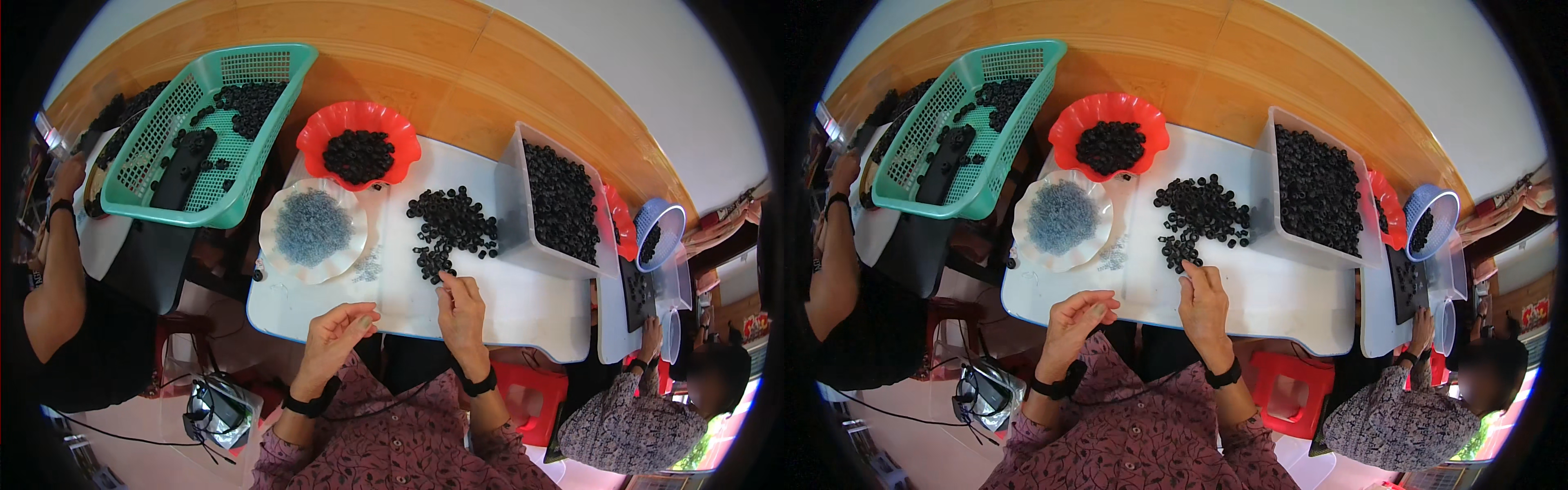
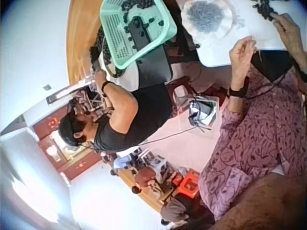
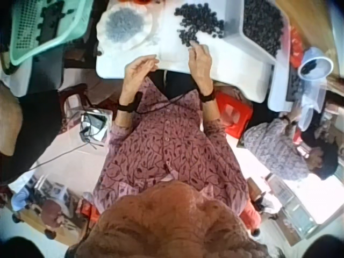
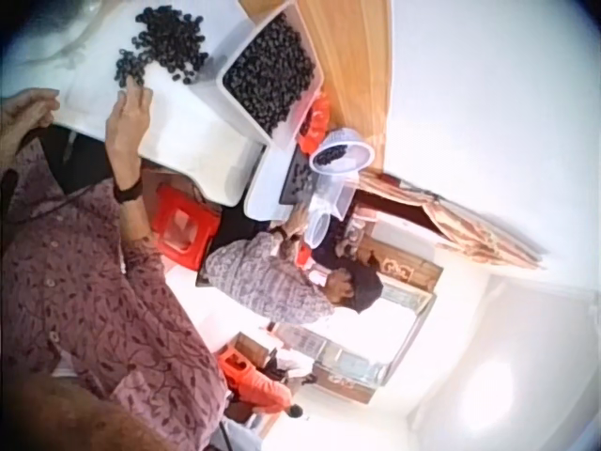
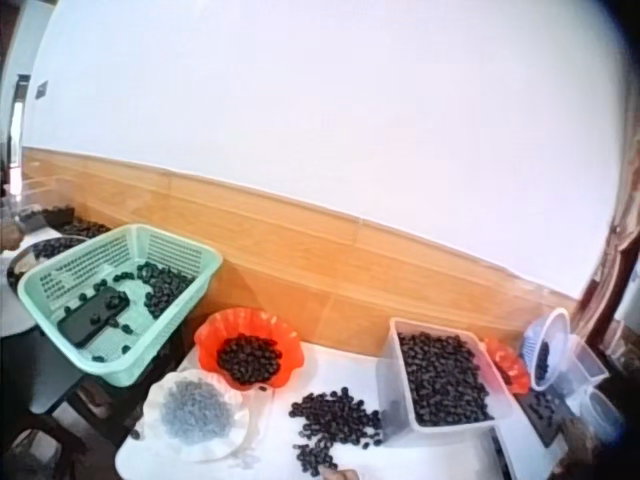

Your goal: Sorting small black plastic or rubber components into various containers on a work table.

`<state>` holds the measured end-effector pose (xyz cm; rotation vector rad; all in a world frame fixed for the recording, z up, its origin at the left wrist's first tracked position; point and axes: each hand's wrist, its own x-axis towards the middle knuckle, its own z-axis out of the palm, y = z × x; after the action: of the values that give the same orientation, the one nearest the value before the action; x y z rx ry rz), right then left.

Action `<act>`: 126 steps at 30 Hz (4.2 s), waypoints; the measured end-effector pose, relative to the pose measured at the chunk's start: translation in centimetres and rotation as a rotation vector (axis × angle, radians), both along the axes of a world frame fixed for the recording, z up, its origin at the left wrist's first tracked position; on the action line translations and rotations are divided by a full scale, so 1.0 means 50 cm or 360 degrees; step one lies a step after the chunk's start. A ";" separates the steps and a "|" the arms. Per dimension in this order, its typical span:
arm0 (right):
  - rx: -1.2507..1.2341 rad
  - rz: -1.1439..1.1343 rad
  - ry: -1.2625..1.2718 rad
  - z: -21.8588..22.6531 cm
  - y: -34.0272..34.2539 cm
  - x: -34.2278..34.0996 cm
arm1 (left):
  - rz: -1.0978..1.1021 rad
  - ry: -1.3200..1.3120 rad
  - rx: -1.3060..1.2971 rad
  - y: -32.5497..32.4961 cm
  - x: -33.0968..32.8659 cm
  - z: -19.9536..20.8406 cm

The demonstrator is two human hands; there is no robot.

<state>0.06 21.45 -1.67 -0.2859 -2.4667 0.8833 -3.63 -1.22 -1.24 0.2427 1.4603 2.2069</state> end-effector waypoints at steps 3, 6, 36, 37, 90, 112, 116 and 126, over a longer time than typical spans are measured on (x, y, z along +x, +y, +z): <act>0.0126 -0.0015 -0.0052 -0.004 -0.006 -0.009 | 0.0002 -0.0003 -0.0040 0.010 -0.005 -0.022; 0.0097 -0.0065 -0.0074 -0.009 -0.008 -0.015 | -0.0034 0.0018 -0.0039 0.013 -0.009 -0.028; -0.0354 0.0567 -0.0082 0.055 -0.170 0.009 | 0.0029 0.0389 -0.0135 0.005 -0.007 -0.056; -0.0482 0.0600 -0.0134 0.059 -0.169 0.005 | 0.0073 0.0218 0.0033 0.004 -0.004 -0.061; -0.1928 0.0407 -0.0110 0.035 -0.146 0.001 | 0.0010 -0.0516 0.0849 0.006 -0.017 -0.052; -0.1775 0.0491 -0.0124 0.029 -0.154 0.001 | 0.0003 -0.0520 0.0853 0.022 -0.020 -0.065; -0.1764 0.0456 -0.0135 0.033 -0.158 -0.001 | -0.0007 -0.0512 0.0871 0.022 -0.021 -0.066; -0.1703 0.0451 -0.0076 0.026 -0.158 -0.003 | -0.0015 -0.0507 0.0899 0.024 -0.025 -0.073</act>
<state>-0.09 13.53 -0.34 -0.3021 -1.8547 2.2753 -4.85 -0.02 -4.88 0.0721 0.6512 2.4681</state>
